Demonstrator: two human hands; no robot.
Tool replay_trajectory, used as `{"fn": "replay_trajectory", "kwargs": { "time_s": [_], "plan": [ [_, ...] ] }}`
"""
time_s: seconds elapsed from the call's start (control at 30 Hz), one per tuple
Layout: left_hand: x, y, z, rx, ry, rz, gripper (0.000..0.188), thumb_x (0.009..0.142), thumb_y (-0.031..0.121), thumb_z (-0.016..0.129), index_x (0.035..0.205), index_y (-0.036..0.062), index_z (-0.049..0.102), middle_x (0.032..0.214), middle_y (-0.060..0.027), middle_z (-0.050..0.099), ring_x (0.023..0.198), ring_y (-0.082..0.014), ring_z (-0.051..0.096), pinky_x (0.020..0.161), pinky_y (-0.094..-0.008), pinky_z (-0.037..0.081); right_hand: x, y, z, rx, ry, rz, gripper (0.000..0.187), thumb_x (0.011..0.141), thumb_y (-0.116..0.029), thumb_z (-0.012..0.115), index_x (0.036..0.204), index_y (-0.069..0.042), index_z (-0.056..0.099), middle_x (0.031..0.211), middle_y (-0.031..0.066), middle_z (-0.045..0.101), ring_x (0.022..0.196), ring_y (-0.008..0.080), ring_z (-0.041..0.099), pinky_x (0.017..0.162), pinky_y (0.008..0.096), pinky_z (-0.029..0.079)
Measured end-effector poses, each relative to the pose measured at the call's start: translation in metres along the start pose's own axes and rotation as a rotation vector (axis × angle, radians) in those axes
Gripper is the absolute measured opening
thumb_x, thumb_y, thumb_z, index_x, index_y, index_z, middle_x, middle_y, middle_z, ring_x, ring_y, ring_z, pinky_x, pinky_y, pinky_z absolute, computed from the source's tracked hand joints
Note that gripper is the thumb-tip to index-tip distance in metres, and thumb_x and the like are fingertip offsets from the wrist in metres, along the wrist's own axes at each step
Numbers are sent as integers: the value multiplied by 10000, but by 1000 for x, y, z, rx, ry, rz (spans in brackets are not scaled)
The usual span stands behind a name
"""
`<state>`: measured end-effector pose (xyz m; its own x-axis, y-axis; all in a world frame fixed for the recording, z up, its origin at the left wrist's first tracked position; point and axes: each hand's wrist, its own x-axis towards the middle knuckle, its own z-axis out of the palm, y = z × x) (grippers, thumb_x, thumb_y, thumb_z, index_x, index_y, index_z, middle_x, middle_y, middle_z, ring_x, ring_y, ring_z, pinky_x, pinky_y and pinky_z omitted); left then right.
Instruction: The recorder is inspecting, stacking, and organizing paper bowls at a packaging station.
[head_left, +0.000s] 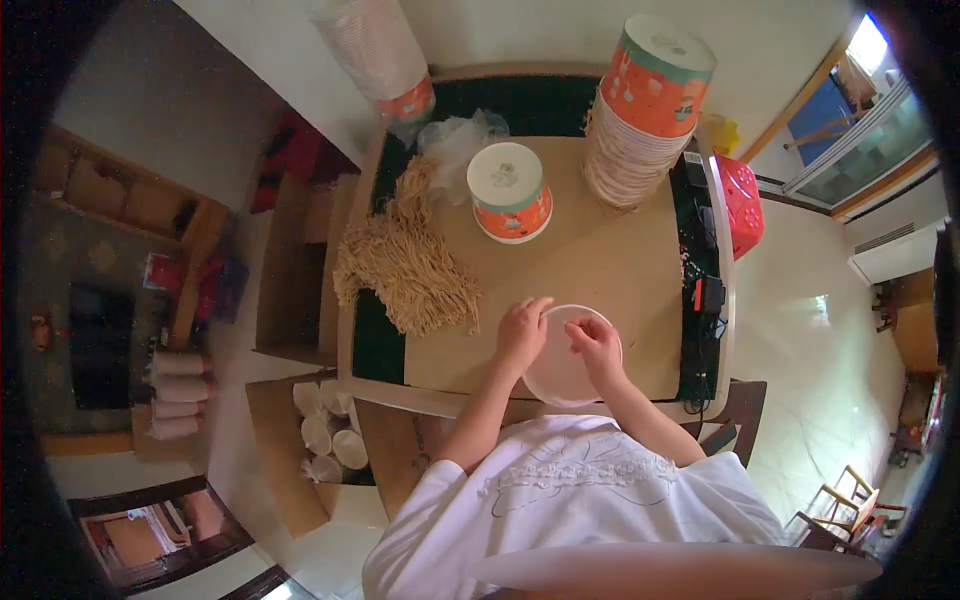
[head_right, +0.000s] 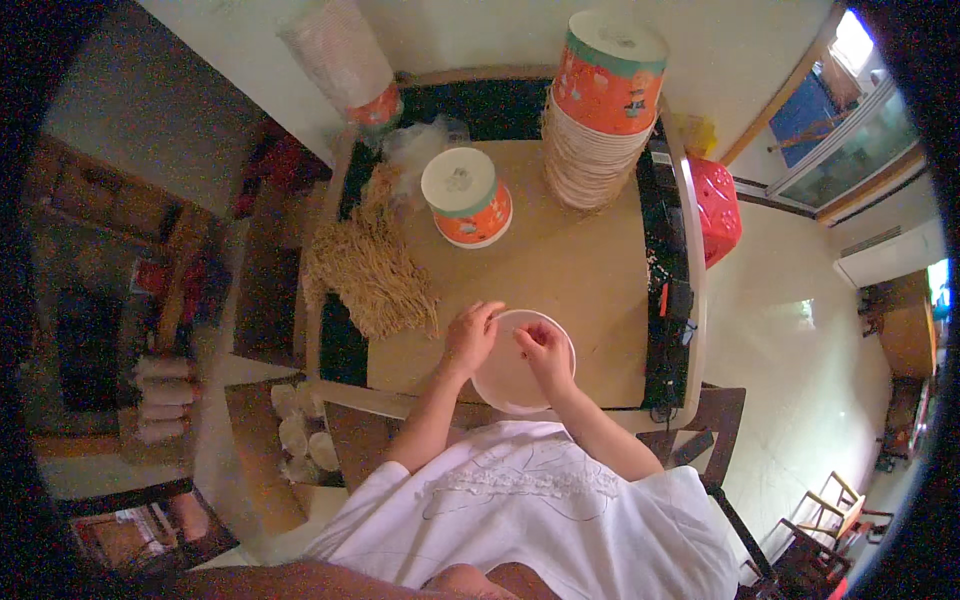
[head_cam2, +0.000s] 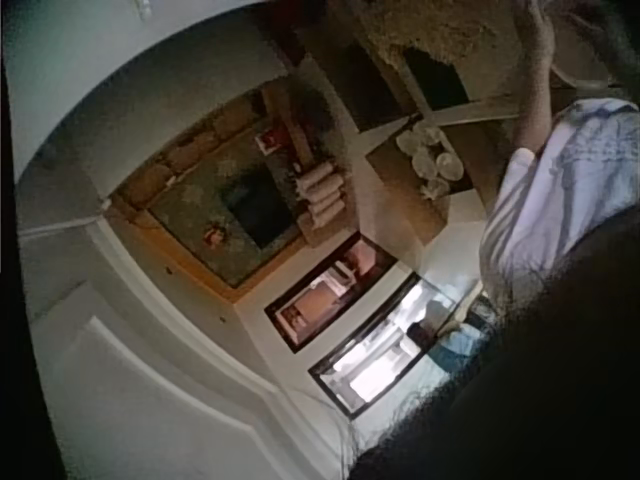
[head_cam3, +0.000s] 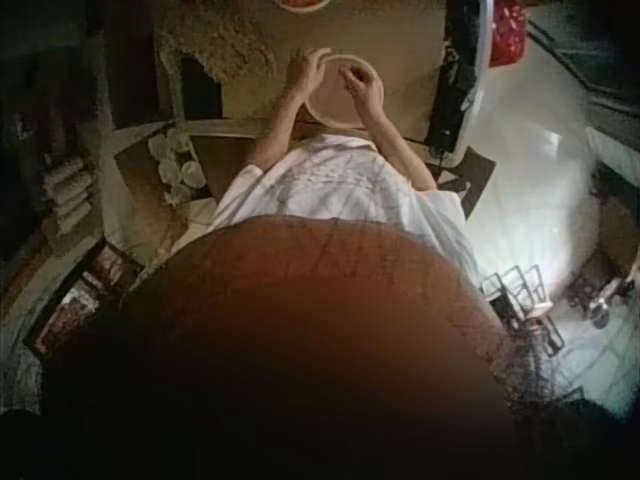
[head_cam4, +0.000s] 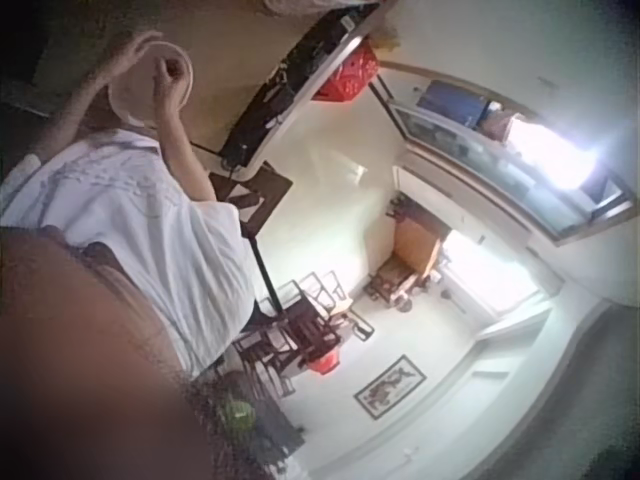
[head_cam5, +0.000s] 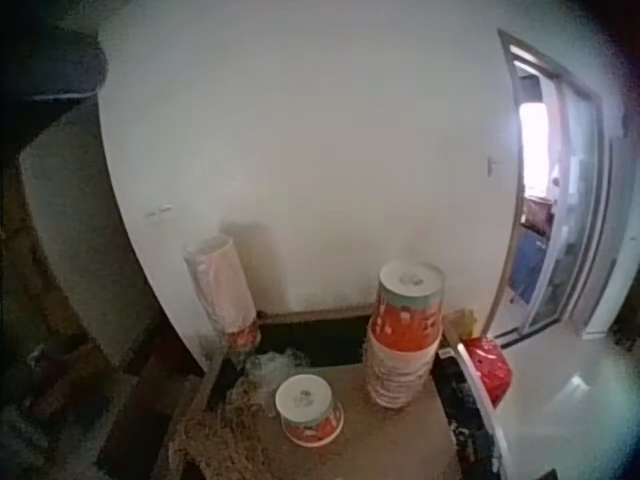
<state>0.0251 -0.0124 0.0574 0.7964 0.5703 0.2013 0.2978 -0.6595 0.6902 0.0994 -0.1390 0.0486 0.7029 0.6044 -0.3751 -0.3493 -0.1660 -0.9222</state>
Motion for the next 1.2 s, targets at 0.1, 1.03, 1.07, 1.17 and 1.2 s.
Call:
{"fn": "replay_trajectory", "kwargs": {
  "time_s": [0.1,1.03,1.07,1.17,1.2],
  "plan": [
    [-16,0,-2,-77,-119,-104,238,695,-13,549,918,69,563,816,-128,535,731,-298,547,640,-378,450,10,18,-1,76,-52,94,92,783,-118,596,819,-35,582,779,15,580,713,78,536,621,213,454],
    [-36,-15,-3,-435,-94,-233,197,828,79,490,1003,79,580,864,-132,586,778,-256,586,677,-326,466,9,41,7,-20,-147,92,149,792,-129,599,872,-3,605,837,49,614,786,121,582,673,242,479],
    [-35,-15,-4,-428,-116,-209,200,829,67,479,1000,78,583,862,-132,587,779,-257,585,674,-323,466,9,41,7,-19,-147,92,149,792,-129,599,872,-3,605,837,49,614,786,121,582,673,242,479],
    [-33,-15,-9,-398,-166,-183,206,823,49,474,992,75,589,861,-133,585,776,-256,584,666,-318,464,10,40,8,-58,-135,89,138,797,-129,593,864,-9,602,840,49,614,794,122,584,666,241,478],
    [-32,-16,-10,-376,-194,-182,207,817,44,479,988,75,593,863,-133,583,773,-253,584,661,-316,462,10,38,8,-47,-145,102,141,798,-132,592,864,-8,603,837,51,615,787,121,583,661,239,476]
  ]
}}
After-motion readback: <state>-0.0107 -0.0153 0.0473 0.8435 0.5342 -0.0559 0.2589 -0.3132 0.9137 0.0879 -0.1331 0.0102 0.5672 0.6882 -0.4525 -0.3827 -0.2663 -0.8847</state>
